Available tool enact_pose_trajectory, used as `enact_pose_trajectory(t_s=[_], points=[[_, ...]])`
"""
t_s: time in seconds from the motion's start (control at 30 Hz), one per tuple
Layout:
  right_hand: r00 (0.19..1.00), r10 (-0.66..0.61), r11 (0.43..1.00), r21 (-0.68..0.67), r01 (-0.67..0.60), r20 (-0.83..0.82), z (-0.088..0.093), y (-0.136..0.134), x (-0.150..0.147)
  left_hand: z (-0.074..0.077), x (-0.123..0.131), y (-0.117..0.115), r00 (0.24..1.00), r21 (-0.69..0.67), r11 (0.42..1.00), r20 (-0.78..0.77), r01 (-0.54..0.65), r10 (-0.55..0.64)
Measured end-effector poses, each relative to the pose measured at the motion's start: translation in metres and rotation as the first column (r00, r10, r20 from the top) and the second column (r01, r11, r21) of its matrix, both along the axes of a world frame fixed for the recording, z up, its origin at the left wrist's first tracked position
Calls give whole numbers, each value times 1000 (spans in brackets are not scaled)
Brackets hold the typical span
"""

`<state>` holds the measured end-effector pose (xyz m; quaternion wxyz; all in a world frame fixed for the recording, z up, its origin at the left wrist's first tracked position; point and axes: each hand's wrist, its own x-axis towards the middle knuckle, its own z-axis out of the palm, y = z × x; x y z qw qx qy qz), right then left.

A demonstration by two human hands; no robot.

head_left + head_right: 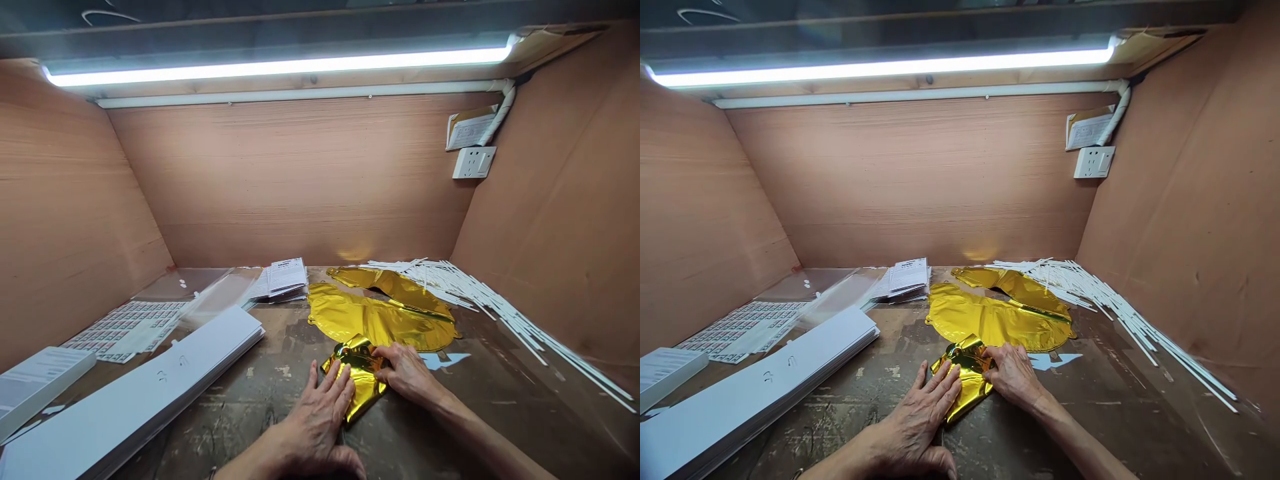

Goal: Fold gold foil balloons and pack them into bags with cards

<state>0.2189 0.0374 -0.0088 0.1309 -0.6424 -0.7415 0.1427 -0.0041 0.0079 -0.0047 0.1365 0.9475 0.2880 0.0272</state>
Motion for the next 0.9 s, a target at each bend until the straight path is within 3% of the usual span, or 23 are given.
enact_pose_trajectory(t_s=[0.2,0.47,0.6,0.67,0.73,0.83,0.9], points=[[999,21,998,55,-23,29,0,-6,-3,3,9,7,997,38,998,63,-54,51],[982,178,984,17,-180,58,3,27,0,3,9,12,995,151,987,93,-52,38],[984,159,973,158,-171,84,12,13,-4,-6,3,14,993,122,991,107,-58,45],[968,211,924,296,-242,134,14,-6,-6,-11,2,14,989,125,989,135,-82,65],[919,325,830,398,-390,222,10,-25,-8,-15,2,14,982,136,985,169,-103,79],[816,457,698,425,-576,355,-2,-45,-16,-20,5,15,975,142,981,199,-131,102],[781,472,651,437,-621,408,-11,-49,-24,-20,7,16,973,131,980,197,-150,123]])
